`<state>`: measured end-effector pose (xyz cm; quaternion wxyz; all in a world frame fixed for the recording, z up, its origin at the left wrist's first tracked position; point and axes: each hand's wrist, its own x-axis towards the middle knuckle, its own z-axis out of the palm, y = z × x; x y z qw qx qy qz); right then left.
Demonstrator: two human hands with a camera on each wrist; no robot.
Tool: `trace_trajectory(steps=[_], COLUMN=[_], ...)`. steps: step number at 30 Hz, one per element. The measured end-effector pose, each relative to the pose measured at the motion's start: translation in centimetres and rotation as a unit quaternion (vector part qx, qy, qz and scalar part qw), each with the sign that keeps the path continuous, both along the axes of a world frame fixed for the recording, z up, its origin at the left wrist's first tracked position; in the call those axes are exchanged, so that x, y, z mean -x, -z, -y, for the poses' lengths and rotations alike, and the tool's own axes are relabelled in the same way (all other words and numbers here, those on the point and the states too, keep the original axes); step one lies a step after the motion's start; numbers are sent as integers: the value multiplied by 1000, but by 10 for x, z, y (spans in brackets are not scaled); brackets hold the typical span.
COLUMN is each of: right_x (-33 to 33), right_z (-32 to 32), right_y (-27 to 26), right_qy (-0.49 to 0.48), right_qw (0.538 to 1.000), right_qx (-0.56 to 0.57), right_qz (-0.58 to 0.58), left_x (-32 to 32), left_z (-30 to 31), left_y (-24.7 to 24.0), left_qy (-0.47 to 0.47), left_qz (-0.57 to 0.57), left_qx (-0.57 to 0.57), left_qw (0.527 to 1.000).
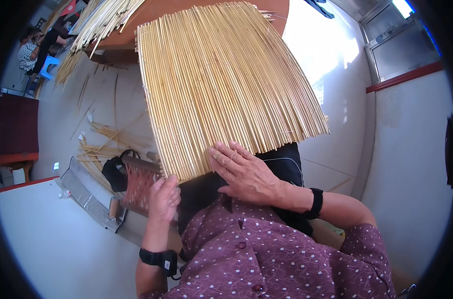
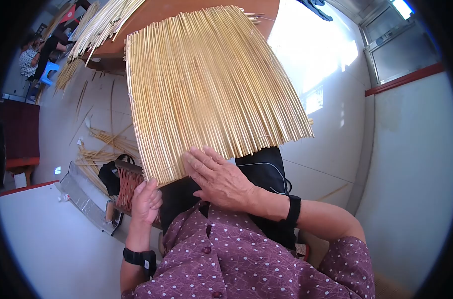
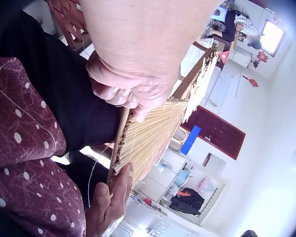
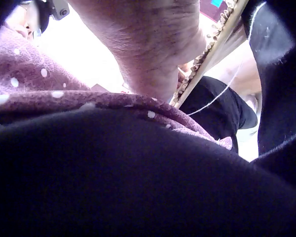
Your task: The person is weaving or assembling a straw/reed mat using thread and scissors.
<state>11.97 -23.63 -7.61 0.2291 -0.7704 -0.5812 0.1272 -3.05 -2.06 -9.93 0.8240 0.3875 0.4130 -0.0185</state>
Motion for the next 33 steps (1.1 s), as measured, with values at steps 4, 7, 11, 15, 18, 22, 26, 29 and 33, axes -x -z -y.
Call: trace_trajectory(steps=[4,7,11,15,18,22,26,29,33], right_x=[0,-3,-7,-8,-6,-5,-12,-9,-2], right_z=[-8,-6,-1,-7,-15,-20,-24,-20,-22], right_y=[1,7,3,-3,1,9,8,8,24], right_qy=[-31,-34,-38,-31,-58,-91,-114,-89,-96], right_qw=[999,999,998,999,997,995,993,996,993], right_qx=[14,-10,1,-29,-49,-25,-26,-1,-63], right_qz=[-3,-2,40,5,6,23,23,18,40], left_x=[1,-2,-3,-1,0,2,5,8,10], left_z=[-1,0,-1,-1,-2,-4,-6,-3,-11], left_y=[1,-1,0,-3,-2,3,10,16,15], left_qy=[-3,-7,1,1,8,-4,1,-21,-11], left_qz=[-5,-10,-10,-9,-5,-3,-3,-29,4], left_qx=[7,5,0,-4,4,15,7,-25,-31], left_qw=[1000,1000,1000,1000,1000,1000,1000,999,999])
